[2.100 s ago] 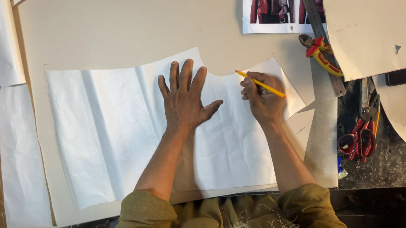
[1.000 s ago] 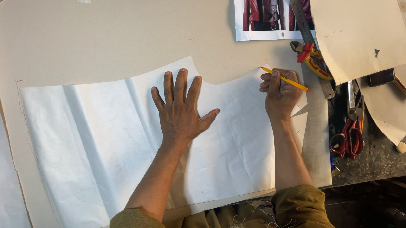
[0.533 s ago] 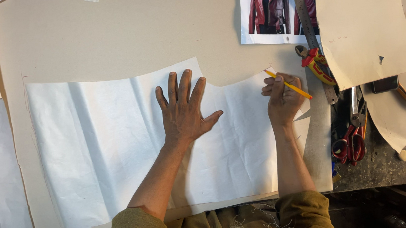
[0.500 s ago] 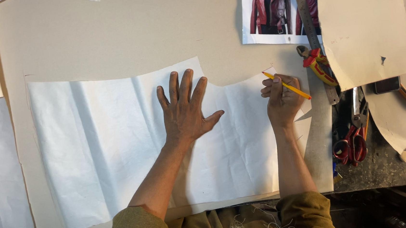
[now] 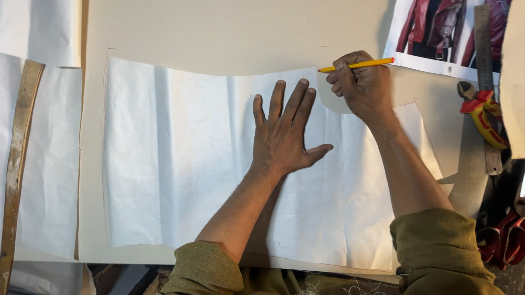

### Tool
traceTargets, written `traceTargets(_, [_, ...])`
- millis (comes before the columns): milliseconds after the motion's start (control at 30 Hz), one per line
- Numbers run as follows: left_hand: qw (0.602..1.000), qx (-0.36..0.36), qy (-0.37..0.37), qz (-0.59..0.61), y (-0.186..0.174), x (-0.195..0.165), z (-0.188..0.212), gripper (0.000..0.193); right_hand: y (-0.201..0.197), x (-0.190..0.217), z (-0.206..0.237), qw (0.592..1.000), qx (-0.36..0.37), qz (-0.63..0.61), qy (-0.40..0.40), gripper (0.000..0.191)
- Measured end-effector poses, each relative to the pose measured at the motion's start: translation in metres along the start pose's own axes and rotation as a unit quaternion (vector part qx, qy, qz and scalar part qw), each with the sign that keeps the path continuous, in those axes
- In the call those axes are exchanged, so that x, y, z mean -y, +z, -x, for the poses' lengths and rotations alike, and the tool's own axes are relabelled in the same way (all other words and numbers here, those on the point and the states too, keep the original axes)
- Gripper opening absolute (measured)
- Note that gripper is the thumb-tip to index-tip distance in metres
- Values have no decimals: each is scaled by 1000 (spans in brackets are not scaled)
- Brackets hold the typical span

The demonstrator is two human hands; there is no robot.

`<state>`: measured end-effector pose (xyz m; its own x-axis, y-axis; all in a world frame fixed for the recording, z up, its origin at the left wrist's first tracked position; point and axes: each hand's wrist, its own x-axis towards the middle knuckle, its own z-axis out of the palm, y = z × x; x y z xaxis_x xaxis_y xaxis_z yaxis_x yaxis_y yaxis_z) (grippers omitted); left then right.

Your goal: The person traces a pattern onto a large sheet of white fabric using a pencil and then cuts along the traced lines with scissors. They handle the fabric and pattern pieces, repositioning them on the table as needed.

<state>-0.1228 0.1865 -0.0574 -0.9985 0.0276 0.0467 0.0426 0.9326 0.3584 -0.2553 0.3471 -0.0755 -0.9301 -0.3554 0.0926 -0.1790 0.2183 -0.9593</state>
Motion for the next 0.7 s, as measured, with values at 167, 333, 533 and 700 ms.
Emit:
traceTargets(167, [1000,16,-9,5,1,-2,-1,114,-1,-8,1,1000,16,-1,-9,23])
traceTargets(333, [1000,22,-19,0,2,-6,0,114,-4,-11,1,999,31,-5,-8,23])
traceTargets(533, [999,19,-21,-13,4,-8,1,113,-8,-11,3,999,44,5,-25,24])
traceTargets(700, [999,31,-29,-24,4,-10,0,116,-10,-11,4,999,45,25,-17,26])
